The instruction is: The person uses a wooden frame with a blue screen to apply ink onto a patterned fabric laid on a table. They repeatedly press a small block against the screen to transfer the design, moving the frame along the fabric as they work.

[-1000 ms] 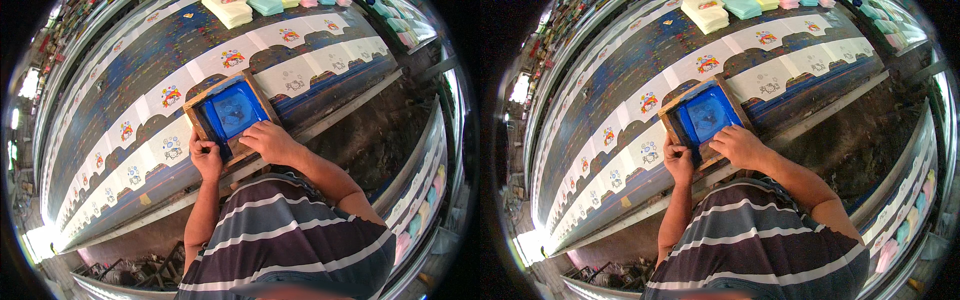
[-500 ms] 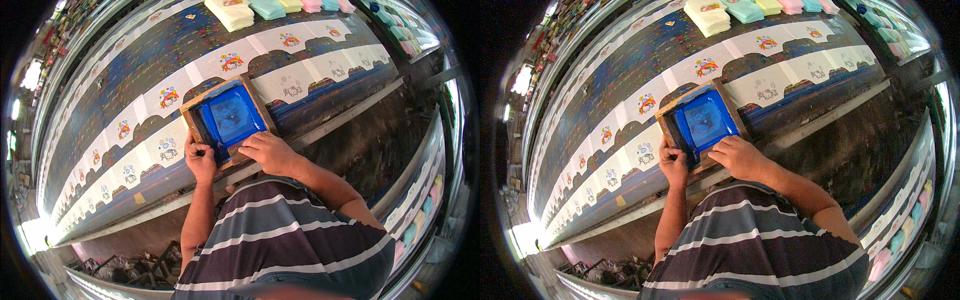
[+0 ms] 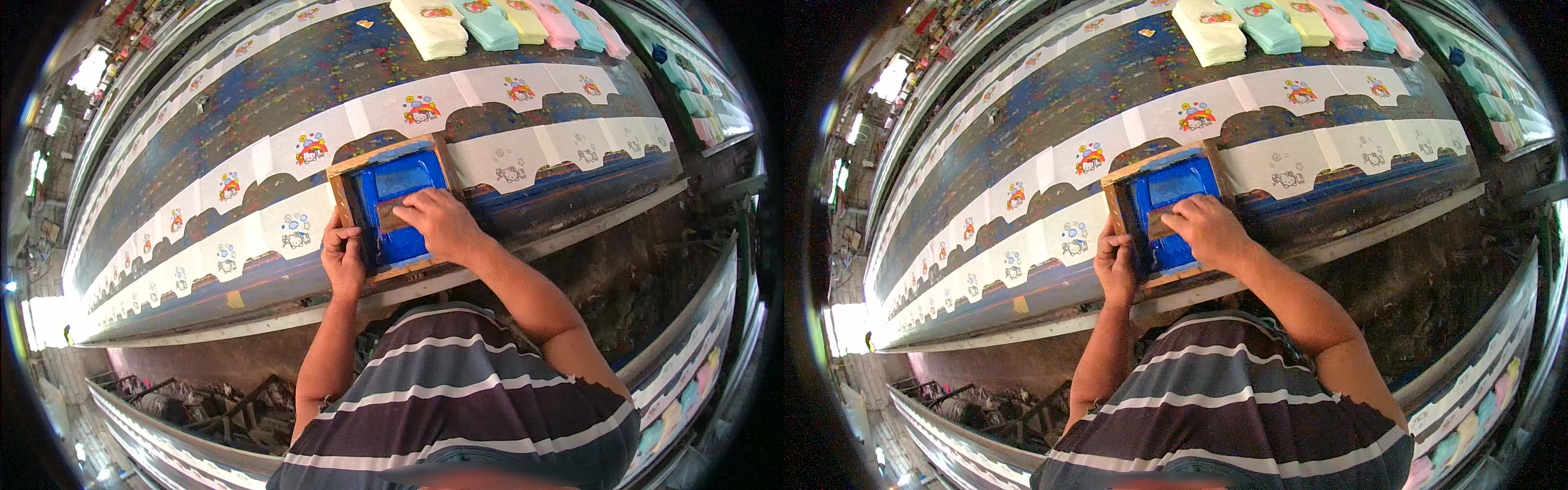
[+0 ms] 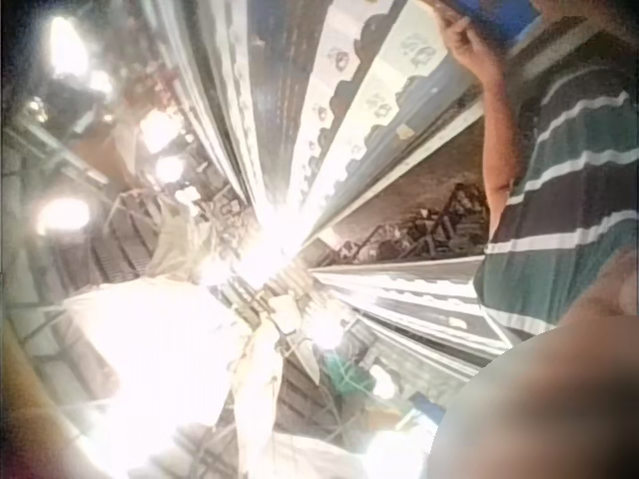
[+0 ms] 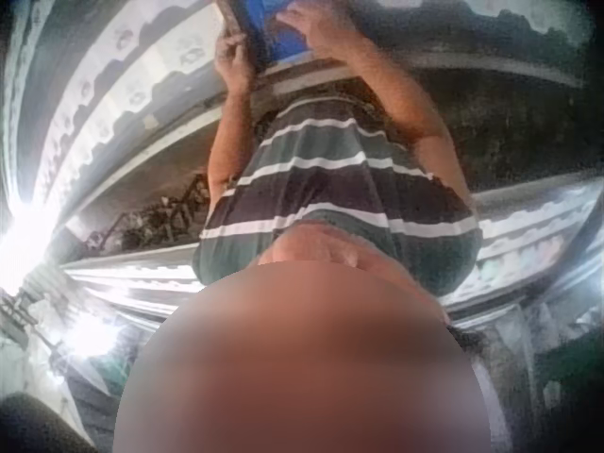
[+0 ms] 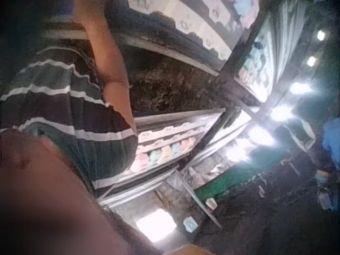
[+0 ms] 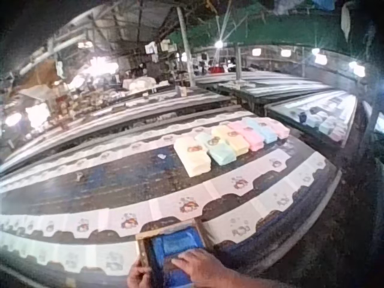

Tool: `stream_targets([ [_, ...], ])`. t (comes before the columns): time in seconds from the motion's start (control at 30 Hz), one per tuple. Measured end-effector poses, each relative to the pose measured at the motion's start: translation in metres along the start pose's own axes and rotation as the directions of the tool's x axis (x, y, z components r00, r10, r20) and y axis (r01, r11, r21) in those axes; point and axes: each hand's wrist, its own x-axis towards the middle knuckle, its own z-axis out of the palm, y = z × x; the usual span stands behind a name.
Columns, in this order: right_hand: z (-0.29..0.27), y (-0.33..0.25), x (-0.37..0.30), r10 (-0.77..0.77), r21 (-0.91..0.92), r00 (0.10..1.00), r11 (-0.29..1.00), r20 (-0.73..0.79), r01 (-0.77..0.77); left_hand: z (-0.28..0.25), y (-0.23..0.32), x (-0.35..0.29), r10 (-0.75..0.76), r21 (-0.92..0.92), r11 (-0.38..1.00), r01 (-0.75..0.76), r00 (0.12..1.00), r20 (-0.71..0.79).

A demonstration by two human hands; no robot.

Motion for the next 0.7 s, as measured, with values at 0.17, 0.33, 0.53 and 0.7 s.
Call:
stream_targets([
  [0.17,-0.006,0.029,0.046,0.042,0.054,0.998,0.997,0.053,-0.045,0.001,-0.005,0.0,0.057,0.033,0.998,-0.057,0.998,0.009],
  [0.33,-0.01,0.048,0.075,0.038,0.064,0.996,0.997,0.081,-0.043,0.006,0.0,-0.003,0.078,0.067,0.995,-0.077,0.997,-0.015],
  [0.53,-0.01,0.036,0.053,0.043,0.051,0.985,0.997,0.169,-0.052,0.008,0.008,-0.003,0.126,0.192,0.974,-0.121,0.992,-0.017],
  [0.7,-0.014,-0.003,0.005,0.026,0.032,0.984,0.999,0.176,-0.032,0.011,0.008,-0.003,0.138,0.185,0.974,-0.13,0.99,-0.032],
])
